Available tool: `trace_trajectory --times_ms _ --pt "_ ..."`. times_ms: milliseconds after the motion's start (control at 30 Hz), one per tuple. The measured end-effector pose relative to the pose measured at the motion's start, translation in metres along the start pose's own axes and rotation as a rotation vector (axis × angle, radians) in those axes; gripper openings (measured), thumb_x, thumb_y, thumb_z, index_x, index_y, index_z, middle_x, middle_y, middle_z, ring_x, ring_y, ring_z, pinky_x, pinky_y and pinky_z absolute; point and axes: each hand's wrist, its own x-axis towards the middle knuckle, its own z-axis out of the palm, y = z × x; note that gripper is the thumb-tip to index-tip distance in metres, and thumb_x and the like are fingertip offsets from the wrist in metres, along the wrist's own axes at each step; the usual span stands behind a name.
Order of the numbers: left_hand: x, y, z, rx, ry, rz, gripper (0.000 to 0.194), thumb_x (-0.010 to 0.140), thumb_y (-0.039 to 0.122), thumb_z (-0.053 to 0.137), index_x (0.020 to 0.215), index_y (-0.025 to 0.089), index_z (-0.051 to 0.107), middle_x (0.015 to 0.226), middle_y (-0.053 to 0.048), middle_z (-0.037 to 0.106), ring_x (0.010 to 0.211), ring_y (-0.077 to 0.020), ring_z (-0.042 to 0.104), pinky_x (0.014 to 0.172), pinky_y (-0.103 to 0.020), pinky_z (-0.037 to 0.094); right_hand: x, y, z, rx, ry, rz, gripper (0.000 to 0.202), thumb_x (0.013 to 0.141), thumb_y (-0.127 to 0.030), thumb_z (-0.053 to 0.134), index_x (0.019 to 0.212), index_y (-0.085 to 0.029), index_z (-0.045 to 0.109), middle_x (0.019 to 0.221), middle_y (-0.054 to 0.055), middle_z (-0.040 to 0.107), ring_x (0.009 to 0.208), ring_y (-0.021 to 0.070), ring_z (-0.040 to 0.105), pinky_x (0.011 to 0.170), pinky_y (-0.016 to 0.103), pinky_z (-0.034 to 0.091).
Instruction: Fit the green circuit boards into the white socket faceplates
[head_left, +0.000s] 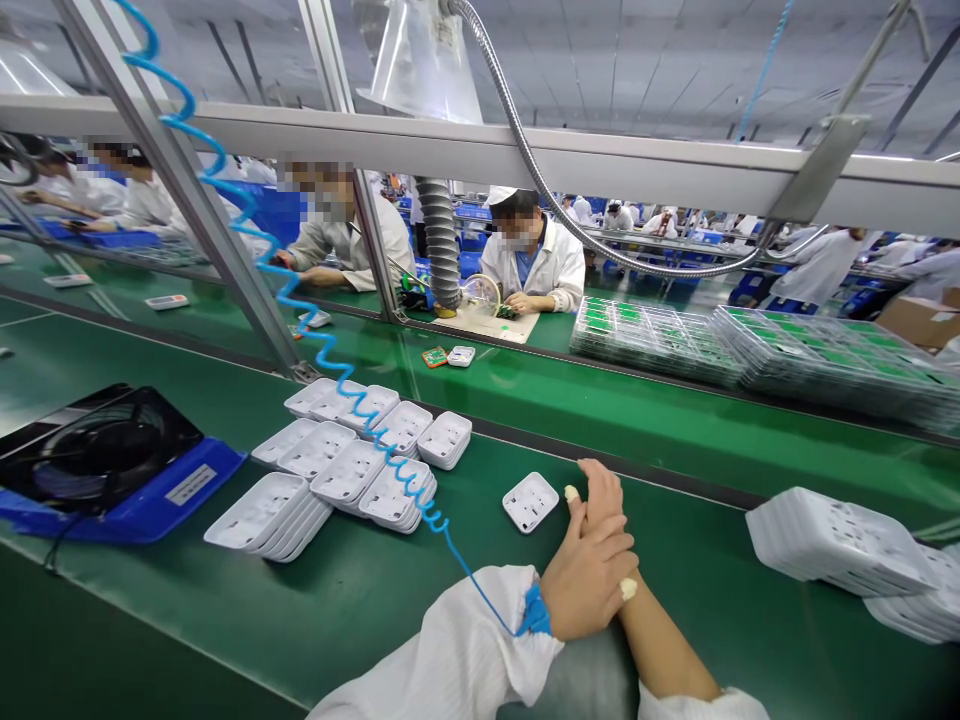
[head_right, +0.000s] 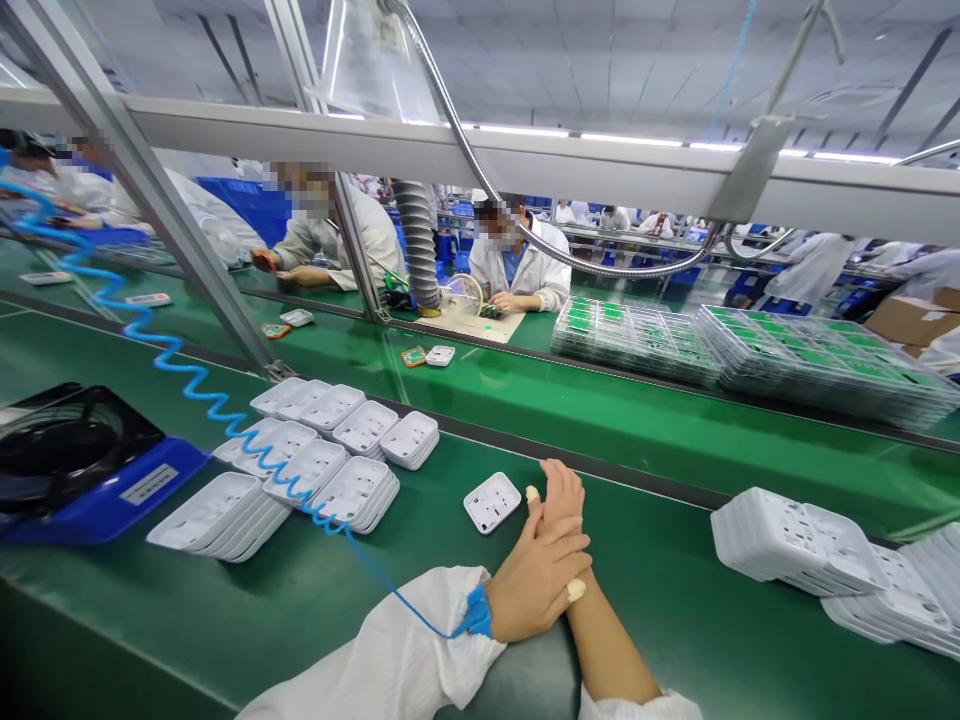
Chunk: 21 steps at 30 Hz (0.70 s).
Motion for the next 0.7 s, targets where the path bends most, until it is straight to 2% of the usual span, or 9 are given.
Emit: trace_trajectory --times_ms 167,267,400,567,700 --pt "0.0 -0.003 0.004 -0.062 0.016 -0.058 0.031 0.088 0.034 0.039 0.113 0.024 0.054 0.119 -0.002 0.058 0.125 -0.0233 0.036 0.108 -0.05 0.013 0.002 0.014 0.012 -0.105 -0.088 0.025 0.053 0.086 -0.037 0.036 0.134 -0.015 0.037 0.138 0.014 0.037 0.127 0.0249 0.031 0.099 0.043 0.03" --pt "-0.001 -0.006 0.008 -0.082 0.028 -0.079 0.031 0.086 0.033 0.041 0.113 0.026 0.054 0.119 -0.001 0.058 0.125 -0.0241 0.037 0.106 -0.05 0.019 -0.002 0.014 0.02 -0.172 -0.108 0.068 0.051 0.083 -0.033 0.039 0.132 -0.018 0.042 0.139 0.014 0.036 0.13 0.0281 0.028 0.1 0.046 0.027" --pt "-0.001 -0.006 0.009 -0.083 0.044 -0.059 0.031 0.086 0.032 0.042 0.114 0.026 0.054 0.12 -0.001 0.058 0.126 -0.025 0.037 0.107 -0.051 0.015 -0.003 0.015 0.018 -0.187 -0.109 0.056 0.05 0.082 -0.032 0.038 0.13 -0.021 0.045 0.139 0.012 0.036 0.13 0.0277 0.026 0.1 0.045 0.027" --pt "0.0 -0.006 0.008 -0.102 0.022 -0.096 0.032 0.086 0.032 0.042 0.114 0.024 0.054 0.122 -0.003 0.056 0.126 -0.0227 0.035 0.104 -0.047 0.02 -0.004 0.016 0.017 -0.196 -0.144 0.002 0.047 0.082 -0.027 0.034 0.126 -0.025 0.049 0.136 0.008 0.041 0.128 0.0248 0.03 0.099 0.043 0.028" --pt "0.0 -0.006 0.008 -0.079 0.01 -0.067 0.032 0.087 0.031 0.041 0.115 0.023 0.053 0.123 -0.003 0.056 0.127 -0.0225 0.033 0.107 -0.048 0.01 -0.003 0.018 0.015 -0.232 -0.168 -0.013 0.048 0.08 -0.028 0.038 0.127 -0.023 0.049 0.139 0.008 0.037 0.13 0.0259 0.026 0.1 0.042 0.028"
